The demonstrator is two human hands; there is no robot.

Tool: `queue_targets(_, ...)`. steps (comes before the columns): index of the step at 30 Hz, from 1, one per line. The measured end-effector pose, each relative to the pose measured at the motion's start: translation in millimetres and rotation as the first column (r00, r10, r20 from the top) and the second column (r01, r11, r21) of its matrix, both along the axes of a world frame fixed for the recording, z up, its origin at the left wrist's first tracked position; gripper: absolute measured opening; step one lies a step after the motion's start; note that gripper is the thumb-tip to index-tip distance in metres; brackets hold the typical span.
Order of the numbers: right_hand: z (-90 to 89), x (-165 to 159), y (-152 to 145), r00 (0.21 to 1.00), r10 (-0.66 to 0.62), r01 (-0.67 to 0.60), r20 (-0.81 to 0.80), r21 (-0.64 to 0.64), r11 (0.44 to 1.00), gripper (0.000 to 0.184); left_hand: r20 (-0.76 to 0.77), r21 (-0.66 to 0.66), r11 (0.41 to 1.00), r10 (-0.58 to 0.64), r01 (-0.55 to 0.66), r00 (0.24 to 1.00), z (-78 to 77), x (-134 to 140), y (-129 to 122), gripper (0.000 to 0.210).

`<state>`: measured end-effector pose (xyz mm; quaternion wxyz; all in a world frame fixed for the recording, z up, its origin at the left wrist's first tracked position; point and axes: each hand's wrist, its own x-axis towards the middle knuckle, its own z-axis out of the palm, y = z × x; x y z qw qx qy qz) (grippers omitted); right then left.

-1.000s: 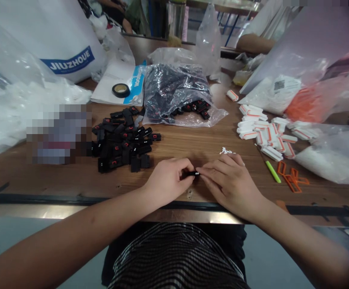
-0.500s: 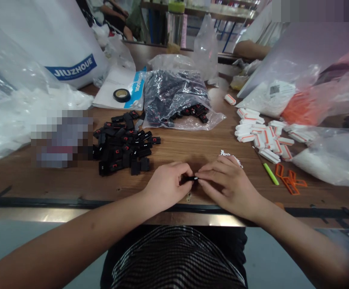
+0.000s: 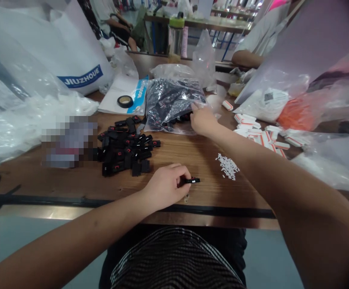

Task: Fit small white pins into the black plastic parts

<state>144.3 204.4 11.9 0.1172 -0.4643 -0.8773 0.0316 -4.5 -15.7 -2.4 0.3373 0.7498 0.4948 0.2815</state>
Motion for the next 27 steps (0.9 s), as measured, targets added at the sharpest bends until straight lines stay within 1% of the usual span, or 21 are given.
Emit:
queue_targets(1,-3.6,-5.7,5.9,0.996,-0.086,0.086,-0.021,0.012,0.996,0.054,0.004,-0.002,1.000,-0.002,0.002,1.000,0.1,0.0,0.1,0.004)
queue_targets(3,-8.2,-12.4,13.7,0.964,-0.258,0.260,-0.063,0.019,0.965,0.060,0.012,-0.014,1.000,-0.007,0.007,1.000,0.7,0.0,0.1,0.003)
queue_targets(4,-9.2,-13.8,16.0,0.949,-0.305,0.307,-0.075,0.010,0.952,0.062,0.015,-0.018,1.000,-0.011,0.011,1.000,1.1,0.0,0.1,0.004)
queue_targets(5,-9.7,-14.1,17.3,0.945,-0.316,0.317,-0.082,-0.004,0.949,0.062,0.015,-0.019,1.000,-0.015,0.016,1.000,1.5,0.0,0.1,0.004)
queue_targets(7,-9.7,-12.7,16.0,0.959,-0.270,0.269,-0.085,-0.028,0.963,0.059,0.012,-0.014,1.000,-0.026,0.026,1.000,2.0,0.0,0.2,0.005)
queue_targets(9,-9.8,-10.0,8.2,0.972,-0.215,0.213,-0.093,-0.028,0.977,0.055,0.006,-0.009,0.999,-0.037,0.037,0.999,2.0,0.2,0.2,0.005)
queue_targets(12,-11.7,-6.0,-14.8,0.989,-0.120,0.118,-0.083,-0.023,0.993,0.051,-0.007,-0.002,0.999,-0.048,0.048,0.999,1.4,0.9,0.0,0.005)
queue_targets(14,-14.0,-2.9,-33.2,0.997,-0.034,0.033,-0.062,-0.017,0.999,0.048,-0.015,0.006,0.999,-0.051,0.051,0.999,1.3,1.2,-0.5,0.006)
queue_targets(17,-17.1,3.8,-55.3,0.995,0.088,-0.088,-0.041,0.009,0.996,0.046,-0.033,0.003,0.998,-0.060,0.060,0.998,2.9,0.8,-2.0,0.006)
queue_targets(19,-17.6,9.7,-64.2,0.987,0.151,-0.151,-0.058,0.009,0.988,0.045,-0.049,-0.007,0.997,-0.076,0.076,0.996,4.9,-0.2,-3.3,0.007)
queue_targets(21,-15.9,15.8,-69.7,0.972,0.208,-0.211,-0.113,-0.016,0.977,0.044,-0.070,-0.005,0.995,-0.097,0.097,0.993,7.2,-1.4,-4.8,0.006)
queue_targets(24,-8.3,24.6,-75.7,0.926,0.287,-0.312,-0.246,-0.067,0.948,0.043,-0.118,0.011,0.990,-0.140,0.143,0.983,10.4,-2.3,-7.5,0.006)
queue_targets(26,-0.5,30.8,-78.9,0.898,0.280,-0.329,-0.341,-0.095,0.939,0.042,-0.155,0.005,0.986,-0.166,0.169,0.974,13.2,-2.2,-10.1,0.006)
queue_targets(27,3.8,34.4,-80.2,0.890,0.253,-0.312,-0.379,-0.103,0.944,0.041,-0.172,-0.006,0.985,-0.173,0.174,0.970,15.0,-2.2,-11.8,0.007)
